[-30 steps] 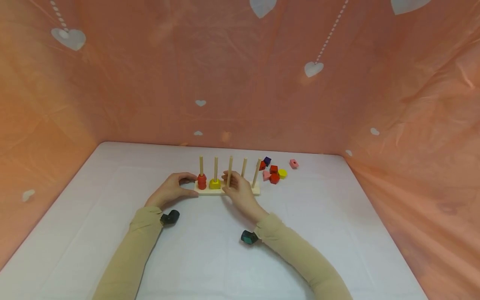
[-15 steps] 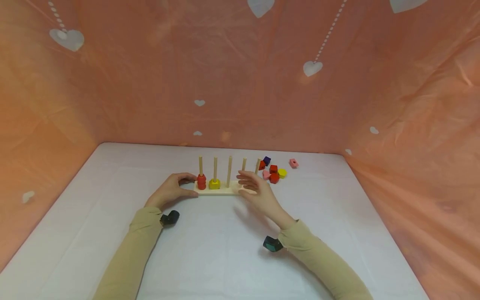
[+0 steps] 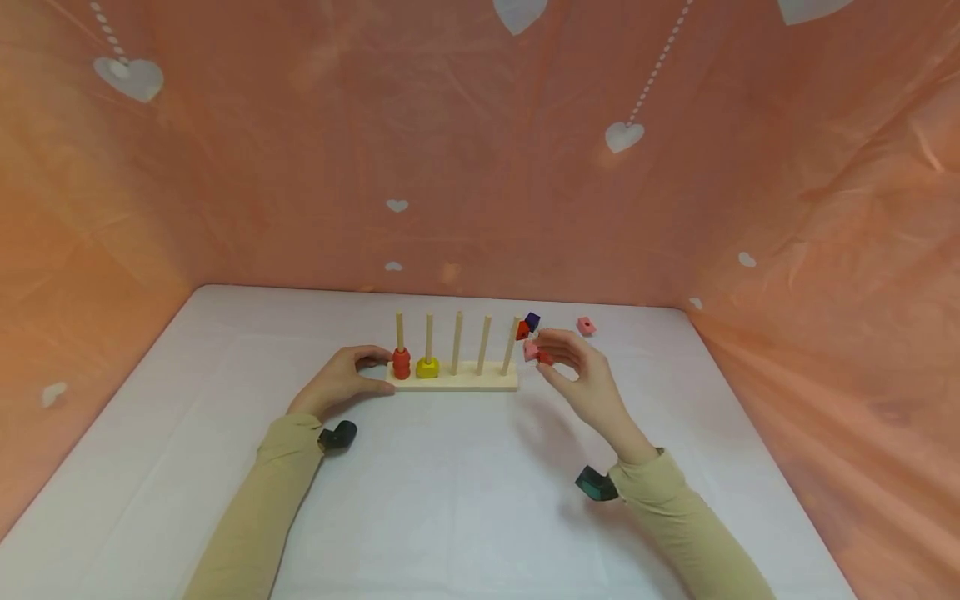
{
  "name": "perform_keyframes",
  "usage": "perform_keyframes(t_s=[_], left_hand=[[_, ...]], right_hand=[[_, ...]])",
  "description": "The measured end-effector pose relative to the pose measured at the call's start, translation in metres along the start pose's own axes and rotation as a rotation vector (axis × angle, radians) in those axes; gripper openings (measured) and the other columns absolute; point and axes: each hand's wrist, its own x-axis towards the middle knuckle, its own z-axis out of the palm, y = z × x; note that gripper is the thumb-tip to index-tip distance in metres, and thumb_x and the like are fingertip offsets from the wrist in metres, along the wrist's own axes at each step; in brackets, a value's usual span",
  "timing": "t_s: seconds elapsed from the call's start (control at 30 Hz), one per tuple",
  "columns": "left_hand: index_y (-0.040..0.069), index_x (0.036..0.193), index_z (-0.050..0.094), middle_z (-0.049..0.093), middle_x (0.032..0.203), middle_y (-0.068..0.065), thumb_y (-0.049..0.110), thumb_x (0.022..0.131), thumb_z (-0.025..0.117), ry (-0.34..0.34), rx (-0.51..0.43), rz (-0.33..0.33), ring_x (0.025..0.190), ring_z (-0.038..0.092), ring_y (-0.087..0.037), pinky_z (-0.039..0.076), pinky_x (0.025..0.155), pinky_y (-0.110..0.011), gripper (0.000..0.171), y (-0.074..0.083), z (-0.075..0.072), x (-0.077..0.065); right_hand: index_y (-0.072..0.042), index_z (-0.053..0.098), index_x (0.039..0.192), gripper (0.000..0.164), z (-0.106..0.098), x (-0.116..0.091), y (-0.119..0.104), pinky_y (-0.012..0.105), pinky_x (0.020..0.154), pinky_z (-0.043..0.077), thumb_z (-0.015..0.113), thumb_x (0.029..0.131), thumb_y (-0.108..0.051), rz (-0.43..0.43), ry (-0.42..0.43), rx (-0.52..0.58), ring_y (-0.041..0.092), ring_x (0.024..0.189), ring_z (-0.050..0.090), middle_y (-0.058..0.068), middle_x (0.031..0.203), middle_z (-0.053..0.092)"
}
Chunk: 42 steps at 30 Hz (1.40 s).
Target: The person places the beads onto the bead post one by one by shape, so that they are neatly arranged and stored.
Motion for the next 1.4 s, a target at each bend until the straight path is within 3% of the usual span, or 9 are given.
perform_keyframes(t_s=[0.23,0.47,0.63,0.8,0.93,1.1,1.4], left_hand=[[0.005,0.121,0.060,0.059,0.124,-0.011,0.023,0.070,0.087,0.007,0.003,0.023,0.120,0.049,-0.028,0.033,0.107,-0.045,0.060,0.001,-0.001,-0.001],[0.006,0.121,0.060,0.058,0.125,-0.010,0.025,0.069,0.087,0.008,-0.023,0.000,0.120,0.048,-0.027,0.034,0.107,-0.045,0.062,0.001,-0.001,-0.002],[0.006,0.121,0.061,0.059,0.123,-0.010,0.025,0.069,0.088,0.008,-0.027,0.010,0.119,0.049,-0.027,0.034,0.107,-0.045,0.062,0.001,-0.001,-0.001],[0.005,0.120,0.061,0.059,0.123,-0.010,0.025,0.069,0.088,0.004,-0.026,0.023,0.119,0.049,-0.027,0.034,0.107,-0.045,0.062,0.002,-0.001,0.000],[0.006,0.121,0.061,0.059,0.124,-0.010,0.026,0.069,0.088,0.003,-0.019,0.024,0.120,0.049,-0.027,0.033,0.107,-0.045,0.062,0.003,-0.002,0.000],[0.006,0.120,0.061,0.059,0.123,-0.009,0.026,0.068,0.088,0.004,-0.031,0.016,0.119,0.049,-0.027,0.033,0.107,-0.045,0.062,0.002,-0.002,-0.001],[0.006,0.120,0.062,0.059,0.122,-0.009,0.026,0.068,0.088,0.003,-0.036,0.015,0.119,0.049,-0.026,0.033,0.107,-0.044,0.061,0.000,0.000,-0.002]], right_hand=[[0.008,0.053,0.125,0.039,-0.026,0.007,0.021,0.051,0.097,0.042,0.063,0.087,0.008,0.102,0.047,-0.091,0.038,0.111,0.056,0.026,0.119,0.058],[0.000,0.055,0.127,0.040,-0.043,0.019,0.081,0.042,0.098,0.044,0.066,0.088,0.002,0.139,0.051,-0.149,0.031,0.111,0.057,0.017,0.120,0.060],[0.003,0.052,0.128,0.042,-0.047,0.028,0.106,0.047,0.100,0.042,0.064,0.088,0.005,0.201,0.002,-0.174,0.036,0.112,0.054,0.021,0.121,0.058],[0.007,0.048,0.131,0.044,-0.046,0.033,0.121,0.050,0.101,0.040,0.061,0.088,0.008,0.263,-0.053,-0.201,0.039,0.116,0.050,0.024,0.125,0.055],[0.002,0.048,0.134,0.045,-0.042,0.037,0.130,0.047,0.103,0.039,0.060,0.090,0.003,0.362,-0.085,-0.211,0.035,0.121,0.047,0.019,0.131,0.052],[-0.005,0.049,0.136,0.044,-0.037,0.040,0.140,0.042,0.099,0.044,0.060,0.093,-0.004,0.482,-0.103,-0.148,0.032,0.122,0.045,0.013,0.135,0.049],[-0.005,0.051,0.134,0.041,-0.034,0.041,0.150,0.041,0.098,0.045,0.058,0.093,0.000,0.497,-0.114,-0.204,0.031,0.119,0.048,0.013,0.133,0.050]])
